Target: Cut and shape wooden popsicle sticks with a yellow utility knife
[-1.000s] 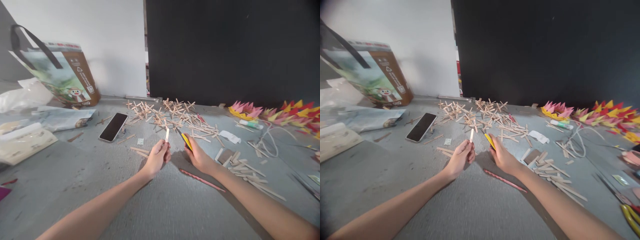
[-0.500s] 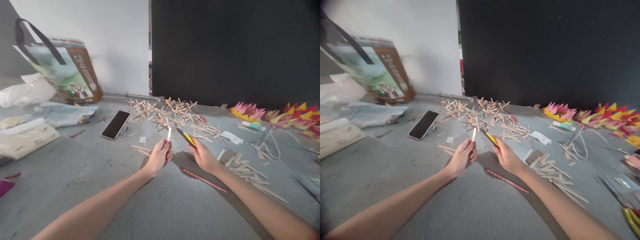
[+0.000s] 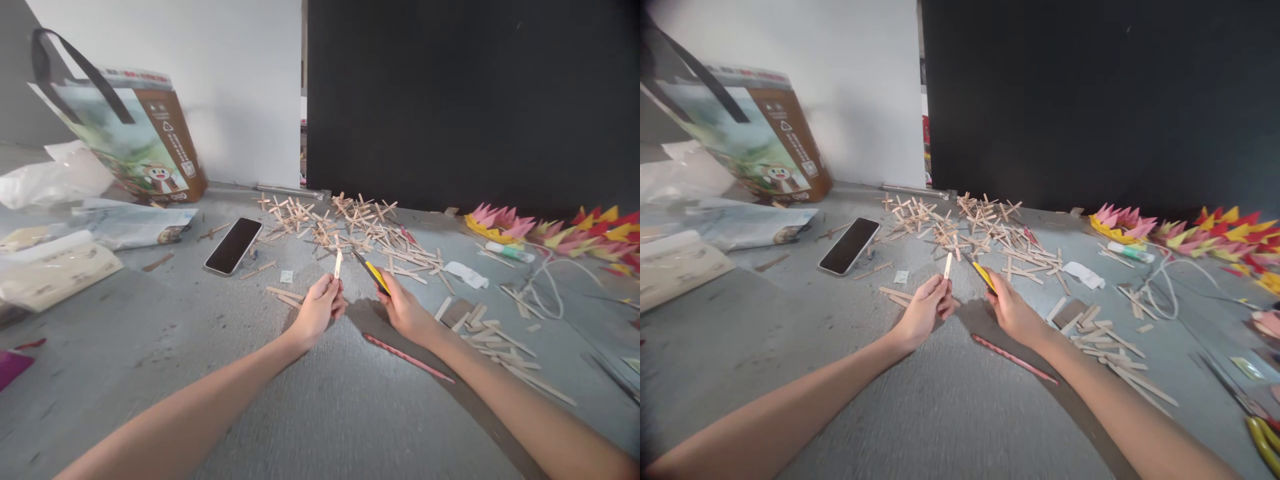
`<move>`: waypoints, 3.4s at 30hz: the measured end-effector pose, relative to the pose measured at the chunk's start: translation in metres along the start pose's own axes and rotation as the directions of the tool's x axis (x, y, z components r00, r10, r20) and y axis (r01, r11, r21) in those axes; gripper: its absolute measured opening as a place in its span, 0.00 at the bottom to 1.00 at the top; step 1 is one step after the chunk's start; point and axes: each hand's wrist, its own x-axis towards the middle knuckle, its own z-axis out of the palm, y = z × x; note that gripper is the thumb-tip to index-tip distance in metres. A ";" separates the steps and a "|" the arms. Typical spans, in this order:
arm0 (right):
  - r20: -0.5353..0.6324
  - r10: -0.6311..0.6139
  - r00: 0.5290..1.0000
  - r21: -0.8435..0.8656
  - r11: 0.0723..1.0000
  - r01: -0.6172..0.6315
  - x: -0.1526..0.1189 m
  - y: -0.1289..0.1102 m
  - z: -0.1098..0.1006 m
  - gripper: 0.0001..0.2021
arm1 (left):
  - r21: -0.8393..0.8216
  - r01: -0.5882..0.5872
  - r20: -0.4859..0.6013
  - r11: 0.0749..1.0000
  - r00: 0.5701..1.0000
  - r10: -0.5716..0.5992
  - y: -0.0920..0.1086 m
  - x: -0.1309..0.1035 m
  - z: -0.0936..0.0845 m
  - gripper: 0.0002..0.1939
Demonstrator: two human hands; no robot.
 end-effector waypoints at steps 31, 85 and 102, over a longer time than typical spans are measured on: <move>-0.073 -0.060 0.996 0.120 0.990 0.068 0.007 0.004 -0.011 0.18 | 0.141 -0.040 0.182 0.989 0.983 0.014 0.014 -0.009 0.004 0.21; -0.077 -0.114 0.990 0.110 0.986 0.122 0.007 0.003 -0.011 0.21 | 0.212 -0.057 0.218 0.976 0.976 0.010 0.011 -0.010 0.003 0.21; -0.084 -0.118 0.989 0.105 0.986 0.127 0.007 0.001 -0.012 0.21 | 0.235 -0.066 0.217 0.970 0.976 0.013 0.012 -0.010 0.003 0.22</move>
